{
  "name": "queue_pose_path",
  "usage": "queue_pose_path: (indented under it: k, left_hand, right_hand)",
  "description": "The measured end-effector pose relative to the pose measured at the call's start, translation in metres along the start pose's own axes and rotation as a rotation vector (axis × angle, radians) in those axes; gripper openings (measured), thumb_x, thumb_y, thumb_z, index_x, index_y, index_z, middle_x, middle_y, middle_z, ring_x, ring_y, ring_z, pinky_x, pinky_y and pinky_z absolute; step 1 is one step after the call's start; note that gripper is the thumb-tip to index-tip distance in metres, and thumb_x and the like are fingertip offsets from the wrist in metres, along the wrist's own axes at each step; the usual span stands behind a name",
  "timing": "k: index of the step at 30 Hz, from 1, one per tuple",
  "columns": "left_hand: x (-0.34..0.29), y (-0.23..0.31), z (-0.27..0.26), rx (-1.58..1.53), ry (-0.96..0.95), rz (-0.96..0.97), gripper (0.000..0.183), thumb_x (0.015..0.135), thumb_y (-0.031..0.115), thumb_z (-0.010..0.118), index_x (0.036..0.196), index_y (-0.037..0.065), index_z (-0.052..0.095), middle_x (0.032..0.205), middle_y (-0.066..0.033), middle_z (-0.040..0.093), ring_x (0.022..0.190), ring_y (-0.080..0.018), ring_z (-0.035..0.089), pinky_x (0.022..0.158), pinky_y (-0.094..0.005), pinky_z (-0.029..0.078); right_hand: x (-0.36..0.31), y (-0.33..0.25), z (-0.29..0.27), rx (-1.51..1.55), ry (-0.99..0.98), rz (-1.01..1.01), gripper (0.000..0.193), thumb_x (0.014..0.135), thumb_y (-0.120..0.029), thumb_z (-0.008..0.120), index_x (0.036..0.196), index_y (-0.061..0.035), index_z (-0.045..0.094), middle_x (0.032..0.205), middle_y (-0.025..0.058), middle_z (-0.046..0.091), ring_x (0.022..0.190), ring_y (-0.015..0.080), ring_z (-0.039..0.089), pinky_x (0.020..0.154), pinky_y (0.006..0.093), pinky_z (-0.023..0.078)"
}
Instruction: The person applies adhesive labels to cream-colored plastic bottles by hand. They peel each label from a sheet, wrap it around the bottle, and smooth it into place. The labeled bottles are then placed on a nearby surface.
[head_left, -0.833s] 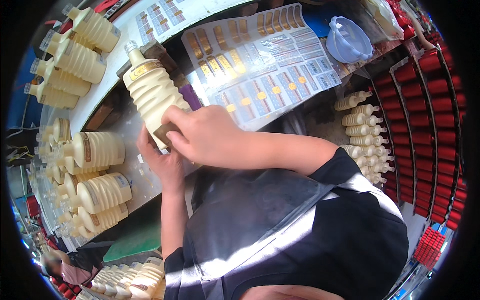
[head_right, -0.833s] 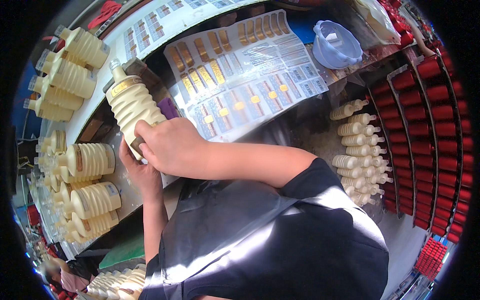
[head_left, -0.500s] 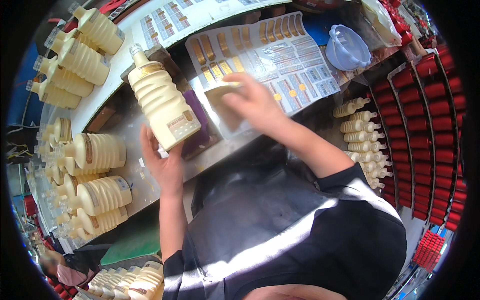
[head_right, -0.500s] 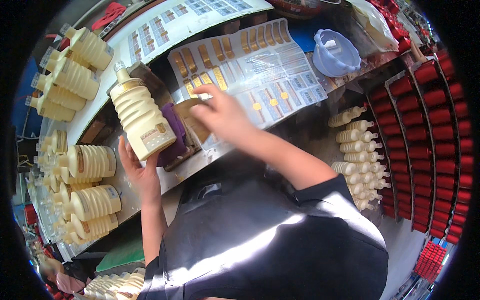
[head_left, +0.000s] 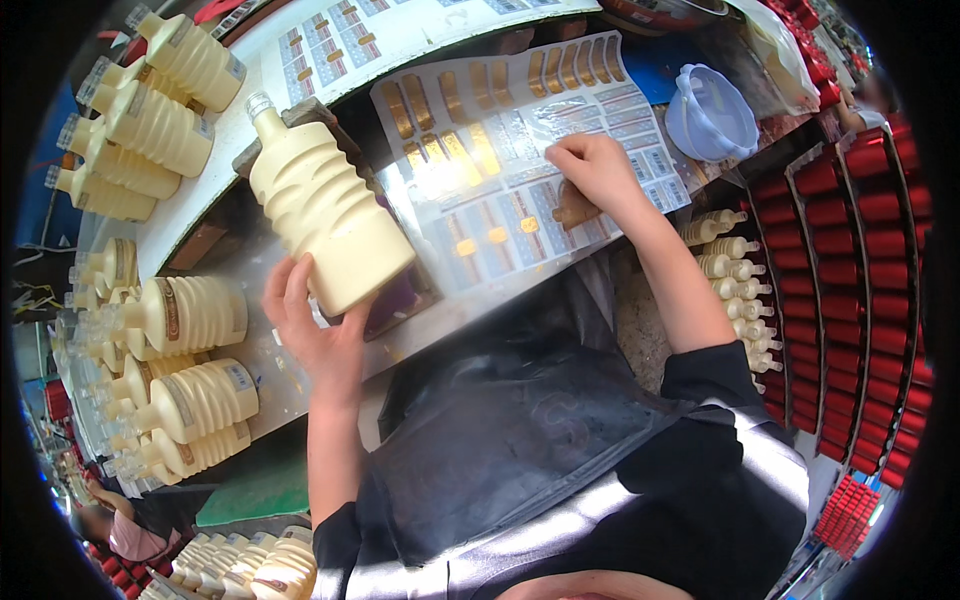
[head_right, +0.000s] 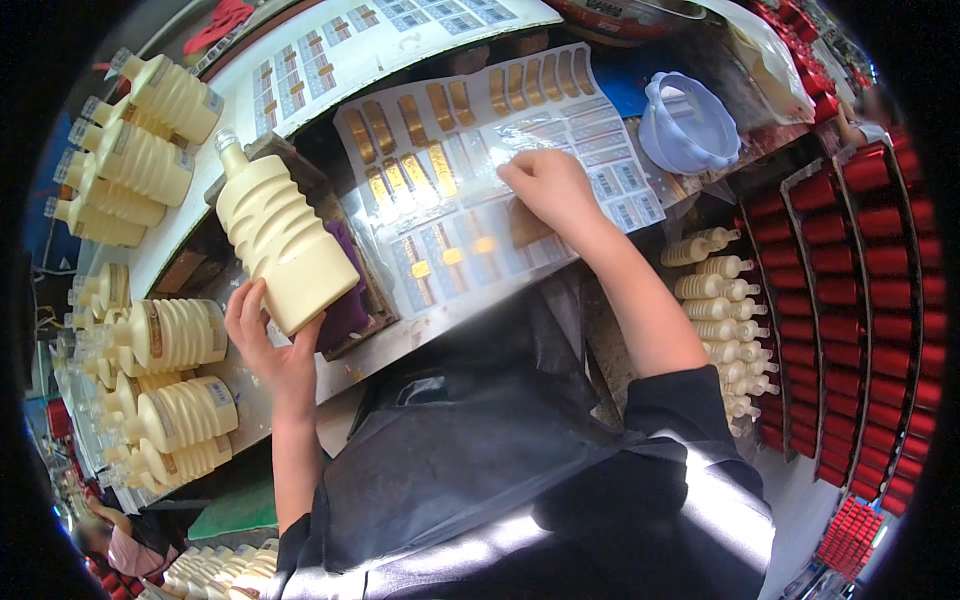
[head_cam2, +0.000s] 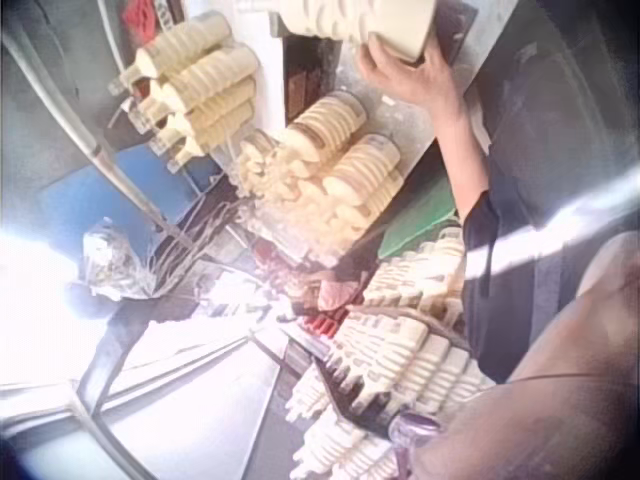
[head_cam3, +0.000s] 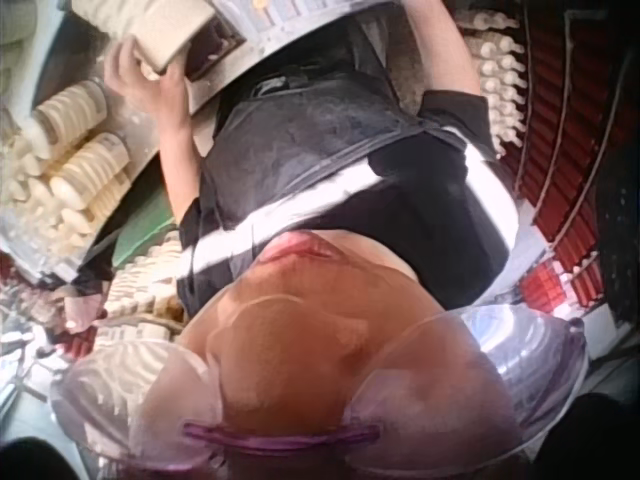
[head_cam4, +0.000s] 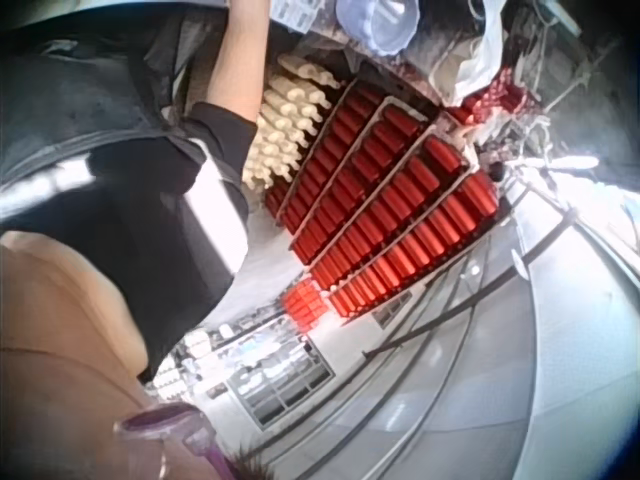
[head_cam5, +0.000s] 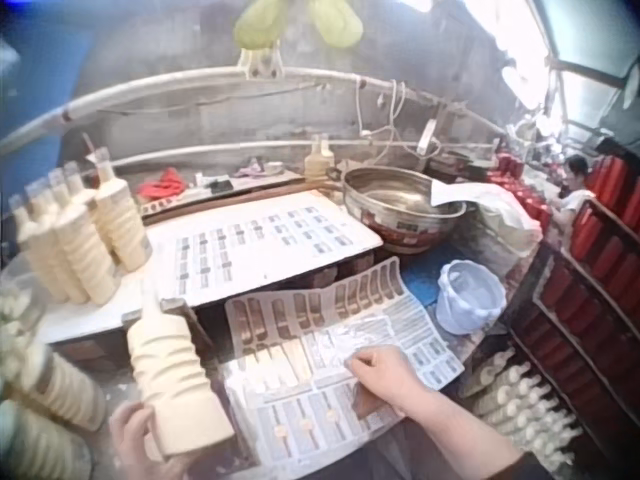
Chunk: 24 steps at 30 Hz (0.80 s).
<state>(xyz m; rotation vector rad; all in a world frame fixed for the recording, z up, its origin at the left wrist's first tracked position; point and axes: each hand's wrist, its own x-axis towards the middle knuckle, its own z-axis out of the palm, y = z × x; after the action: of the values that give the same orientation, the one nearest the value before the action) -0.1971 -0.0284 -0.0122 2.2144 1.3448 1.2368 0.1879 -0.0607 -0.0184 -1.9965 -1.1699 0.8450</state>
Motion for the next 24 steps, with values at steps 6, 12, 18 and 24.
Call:
queue_pose_path:
  k: [6, 12, 18, 24]
  left_hand:
    - [0.01, 0.018, -0.017, 0.171, -0.063, 0.105, 0.069, 0.073, 0.023, 0.091, 0.132, 0.006, 0.059, 0.136, -0.0177, 0.052, 0.126, -0.0368, 0.052, 0.104, -0.0461, 0.045]
    - [0.025, 0.054, -0.009, -0.153, -0.163, 0.312, 0.042, 0.087, 0.02, 0.078, 0.121, 0.001, 0.064, 0.122, -0.0182, 0.061, 0.11, -0.0327, 0.06, 0.095, -0.043, 0.048]
    - [0.041, 0.089, 0.059, -0.768, -0.626, -0.243, 0.025, 0.104, 0.014, 0.054, 0.119, -0.002, 0.066, 0.117, -0.0092, 0.063, 0.102, -0.0165, 0.06, 0.089, -0.0312, 0.049]
    - [0.054, 0.092, 0.119, -1.026, -0.648, -0.96, 0.047, 0.11, 0.041, 0.047, 0.126, 0.0, 0.066, 0.111, -0.0055, 0.064, 0.087, -0.0125, 0.057, 0.079, -0.0286, 0.048]
  right_hand:
    - [0.047, -0.005, 0.012, -0.524, 0.096, -0.306, 0.029, 0.089, -0.021, 0.068, 0.113, -0.0085, 0.079, 0.102, 0.0184, 0.072, 0.094, 0.0374, 0.069, 0.085, 0.0443, 0.054]
    - [0.049, -0.005, 0.015, -0.601, 0.043, -0.265, 0.026, 0.087, -0.021, 0.07, 0.107, -0.0076, 0.08, 0.102, 0.0185, 0.072, 0.096, 0.0372, 0.069, 0.086, 0.0437, 0.054]
    - [0.053, 0.003, 0.027, -0.416, 0.182, -0.273, 0.022, 0.084, -0.021, 0.073, 0.095, -0.0033, 0.079, 0.092, 0.0183, 0.075, 0.086, 0.0378, 0.071, 0.079, 0.0437, 0.056]
    - [0.051, -0.017, 0.018, -0.223, 0.123, -0.204, 0.019, 0.089, -0.019, 0.069, 0.094, -0.0009, 0.074, 0.084, 0.0121, 0.075, 0.074, 0.0212, 0.071, 0.07, 0.0351, 0.055]
